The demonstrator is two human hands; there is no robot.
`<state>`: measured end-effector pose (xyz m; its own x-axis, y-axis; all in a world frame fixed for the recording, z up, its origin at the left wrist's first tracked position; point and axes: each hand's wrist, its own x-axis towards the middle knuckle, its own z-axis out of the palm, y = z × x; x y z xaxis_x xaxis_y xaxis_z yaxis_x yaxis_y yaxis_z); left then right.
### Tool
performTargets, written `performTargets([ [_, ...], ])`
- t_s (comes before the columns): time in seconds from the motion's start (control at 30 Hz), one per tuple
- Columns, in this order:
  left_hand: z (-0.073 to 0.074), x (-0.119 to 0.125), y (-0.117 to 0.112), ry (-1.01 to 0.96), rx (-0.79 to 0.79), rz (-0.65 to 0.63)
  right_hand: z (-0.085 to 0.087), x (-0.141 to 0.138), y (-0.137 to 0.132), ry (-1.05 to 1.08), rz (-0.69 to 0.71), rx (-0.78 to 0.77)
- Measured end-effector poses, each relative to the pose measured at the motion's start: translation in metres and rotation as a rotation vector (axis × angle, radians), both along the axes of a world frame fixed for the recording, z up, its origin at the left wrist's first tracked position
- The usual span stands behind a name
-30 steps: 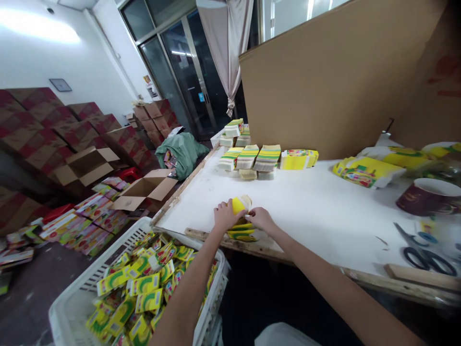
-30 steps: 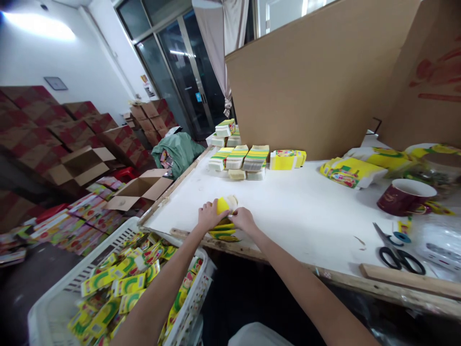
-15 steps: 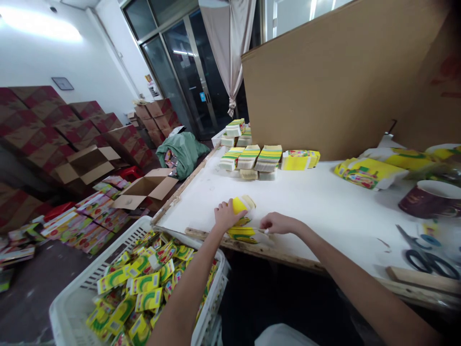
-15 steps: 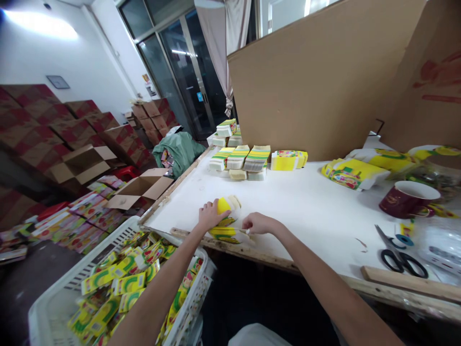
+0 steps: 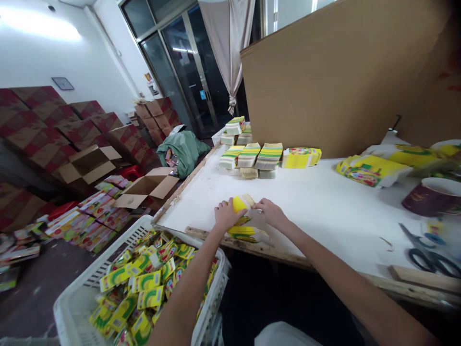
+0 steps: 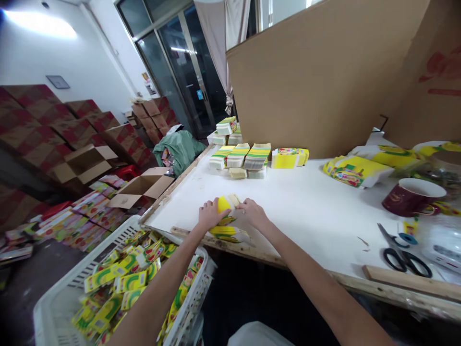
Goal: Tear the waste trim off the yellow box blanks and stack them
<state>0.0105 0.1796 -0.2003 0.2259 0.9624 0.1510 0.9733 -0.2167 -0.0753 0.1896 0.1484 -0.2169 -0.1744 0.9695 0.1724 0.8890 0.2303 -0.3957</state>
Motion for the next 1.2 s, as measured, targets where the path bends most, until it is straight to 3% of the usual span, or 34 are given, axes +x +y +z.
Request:
performTargets([
  [0.33,-0.003,-0.002,0.002,-0.009,0.036,-0.011,0.007,-0.014,0.004,-0.038,-0.004,0.007],
  [0.67,-0.003,-0.002,0.001,0.001,0.051,-0.044,-0.006,-0.045,0.009,0.027,-0.265,-0.202],
  [0.9,-0.002,-0.002,0.000,-0.006,0.036,-0.037,0.001,-0.068,0.000,0.059,-0.164,-0.287],
  [1.07,-0.001,-0.002,-0.001,-0.014,0.027,-0.024,0.004,-0.044,-0.001,0.033,-0.198,-0.245],
  [1.2,-0.002,-0.002,0.001,-0.027,0.007,-0.008,0.004,-0.019,-0.006,0.059,-0.131,-0.167],
])
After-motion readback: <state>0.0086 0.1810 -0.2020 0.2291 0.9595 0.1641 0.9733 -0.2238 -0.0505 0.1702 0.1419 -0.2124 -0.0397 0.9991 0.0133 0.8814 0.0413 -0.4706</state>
